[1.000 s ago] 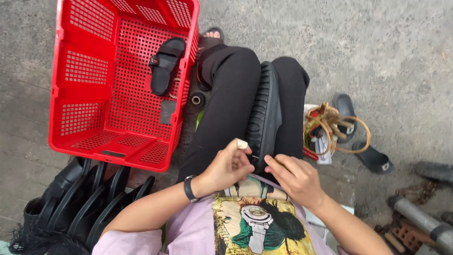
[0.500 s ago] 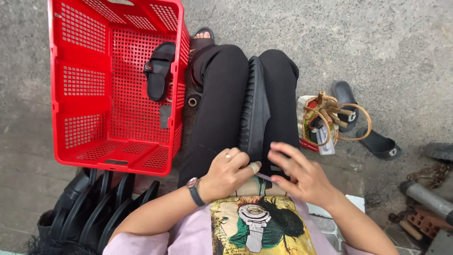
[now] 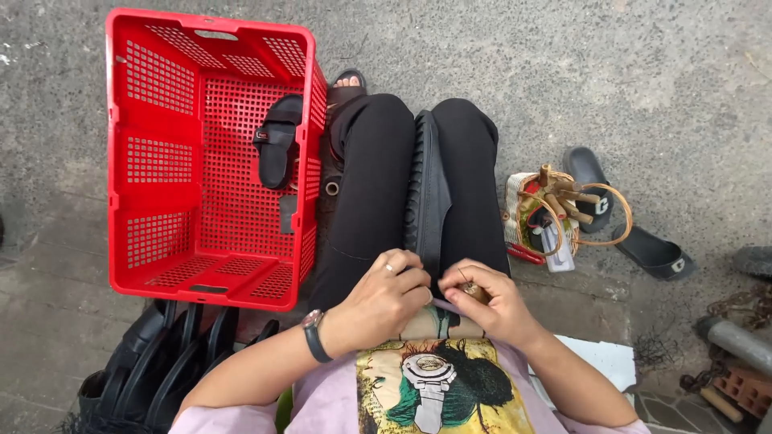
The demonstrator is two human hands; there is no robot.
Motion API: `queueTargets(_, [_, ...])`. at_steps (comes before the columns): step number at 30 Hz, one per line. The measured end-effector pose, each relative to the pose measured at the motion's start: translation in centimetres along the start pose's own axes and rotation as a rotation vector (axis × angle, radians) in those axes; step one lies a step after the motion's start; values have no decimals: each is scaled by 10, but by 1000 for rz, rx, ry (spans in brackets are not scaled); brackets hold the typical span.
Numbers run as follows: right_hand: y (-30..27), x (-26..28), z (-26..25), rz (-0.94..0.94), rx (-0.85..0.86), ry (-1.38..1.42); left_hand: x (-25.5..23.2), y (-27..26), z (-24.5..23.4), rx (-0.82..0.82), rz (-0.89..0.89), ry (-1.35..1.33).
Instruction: Hand-stitching the sole of a black sandal to repair it while sitting on the ground.
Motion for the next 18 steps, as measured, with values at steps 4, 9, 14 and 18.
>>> queueTargets(4, [6,16,3,-81,123,-84,-34,13,-33,29,-74,-82])
queueTargets(9, [-11,7,-4,-136,297,-51,-24,26,-29,-58,-133,-442])
queueTargets(14, [-39,8,-47,30,-146,1051,53,61,28,-208,-448,-188])
queueTargets(18, [-52,8,-168,-32,-400,892,49,77,48,-145,-519,-233])
Point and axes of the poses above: each hand's wrist, its own y-axis towards the middle knuckle, its own z-axis out of the palm, x = y × z, the point moved 1 cm from there along y, towards the middle knuckle, and after that the axes turned 10 degrees about -z, right-handed, at the moved point
